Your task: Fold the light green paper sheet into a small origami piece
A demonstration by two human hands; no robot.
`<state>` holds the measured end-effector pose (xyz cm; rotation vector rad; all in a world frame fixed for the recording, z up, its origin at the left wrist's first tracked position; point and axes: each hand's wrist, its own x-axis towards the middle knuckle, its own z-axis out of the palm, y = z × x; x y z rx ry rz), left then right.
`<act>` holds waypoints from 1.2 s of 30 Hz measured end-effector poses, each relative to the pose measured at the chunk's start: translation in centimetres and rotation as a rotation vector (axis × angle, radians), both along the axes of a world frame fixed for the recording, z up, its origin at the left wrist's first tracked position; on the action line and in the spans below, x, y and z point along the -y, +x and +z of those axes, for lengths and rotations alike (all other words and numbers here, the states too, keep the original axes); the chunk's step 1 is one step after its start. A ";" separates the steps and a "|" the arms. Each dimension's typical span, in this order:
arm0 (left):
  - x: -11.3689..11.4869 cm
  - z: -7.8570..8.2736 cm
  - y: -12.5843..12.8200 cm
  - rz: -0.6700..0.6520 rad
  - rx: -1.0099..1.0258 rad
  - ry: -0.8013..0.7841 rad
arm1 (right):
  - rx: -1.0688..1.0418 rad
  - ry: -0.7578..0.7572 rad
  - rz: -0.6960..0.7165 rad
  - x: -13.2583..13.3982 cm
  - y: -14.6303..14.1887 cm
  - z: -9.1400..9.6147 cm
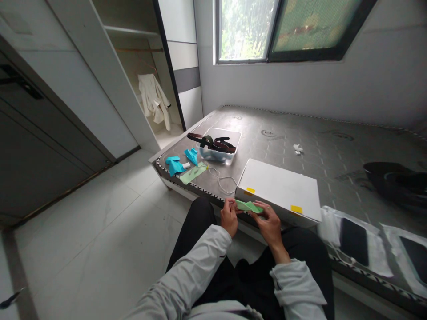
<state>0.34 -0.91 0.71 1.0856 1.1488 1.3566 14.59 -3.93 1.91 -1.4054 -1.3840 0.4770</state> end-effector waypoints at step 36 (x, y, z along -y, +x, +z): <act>-0.3 0.1 0.5 -0.076 0.210 -0.204 | -0.484 -0.288 -0.088 -0.7 0.5 -0.6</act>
